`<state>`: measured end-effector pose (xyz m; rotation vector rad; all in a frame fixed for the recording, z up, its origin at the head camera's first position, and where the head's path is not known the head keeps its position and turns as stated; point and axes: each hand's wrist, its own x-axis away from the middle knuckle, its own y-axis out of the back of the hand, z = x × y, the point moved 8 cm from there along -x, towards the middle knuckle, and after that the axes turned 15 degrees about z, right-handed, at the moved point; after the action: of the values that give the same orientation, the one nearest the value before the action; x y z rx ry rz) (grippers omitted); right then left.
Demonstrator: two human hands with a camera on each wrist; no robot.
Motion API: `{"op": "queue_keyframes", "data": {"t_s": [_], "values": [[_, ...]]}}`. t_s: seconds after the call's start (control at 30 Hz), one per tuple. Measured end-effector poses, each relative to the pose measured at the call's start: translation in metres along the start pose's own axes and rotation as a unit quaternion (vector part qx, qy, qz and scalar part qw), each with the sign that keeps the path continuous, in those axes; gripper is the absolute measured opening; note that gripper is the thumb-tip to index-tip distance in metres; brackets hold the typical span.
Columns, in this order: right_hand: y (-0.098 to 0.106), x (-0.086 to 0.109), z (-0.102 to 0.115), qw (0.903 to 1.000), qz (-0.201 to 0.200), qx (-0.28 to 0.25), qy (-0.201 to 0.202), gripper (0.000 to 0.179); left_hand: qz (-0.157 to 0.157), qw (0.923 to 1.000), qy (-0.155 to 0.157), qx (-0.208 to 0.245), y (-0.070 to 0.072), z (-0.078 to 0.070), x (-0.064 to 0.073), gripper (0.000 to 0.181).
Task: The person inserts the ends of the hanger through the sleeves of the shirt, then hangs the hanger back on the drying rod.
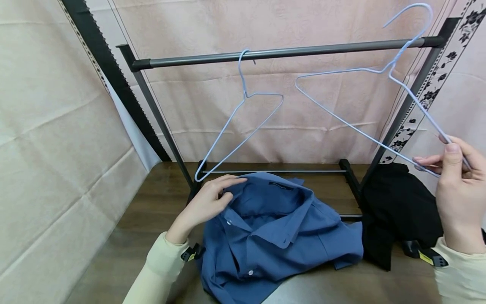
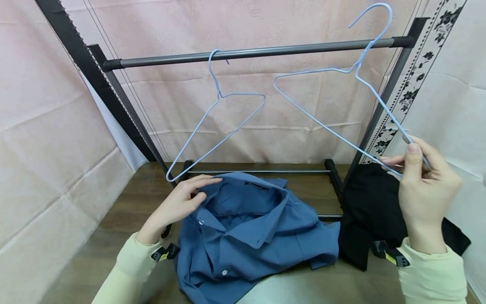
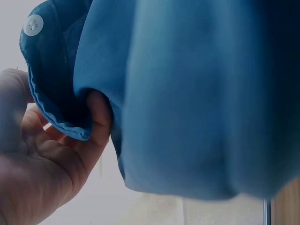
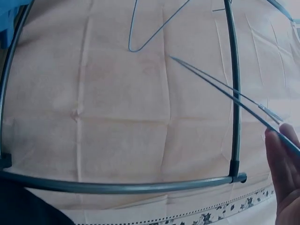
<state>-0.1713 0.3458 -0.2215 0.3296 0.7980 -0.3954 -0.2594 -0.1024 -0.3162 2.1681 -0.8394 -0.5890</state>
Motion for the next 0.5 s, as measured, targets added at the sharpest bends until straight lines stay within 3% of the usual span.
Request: {"op": "queue_keyframes", "data": {"t_s": [0.1,0.23,0.33,0.47,0.5], "values": [[0.005,0.002,-0.006,0.9997,0.002,-0.024,-0.005,0.030,-0.001,1.0000,-0.001,-0.005,0.002,0.001,-0.001,0.052],[0.012,0.006,-0.012,0.9997,0.001,0.004,-0.025,0.032,0.000,1.0000,0.003,-0.009,0.004,0.003,-0.001,0.052],[0.016,0.006,-0.018,0.9992,0.005,-0.032,-0.023,0.031,-0.001,0.9999,0.004,-0.011,0.007,0.003,0.000,0.053],[0.019,0.006,-0.028,0.9904,0.005,-0.137,-0.016,0.029,-0.007,0.9999,0.001,-0.015,0.011,0.000,-0.001,0.055],[0.020,0.007,-0.031,0.9908,0.003,-0.133,-0.027,0.028,-0.009,0.9998,0.001,-0.015,0.012,-0.001,-0.002,0.055]]}}
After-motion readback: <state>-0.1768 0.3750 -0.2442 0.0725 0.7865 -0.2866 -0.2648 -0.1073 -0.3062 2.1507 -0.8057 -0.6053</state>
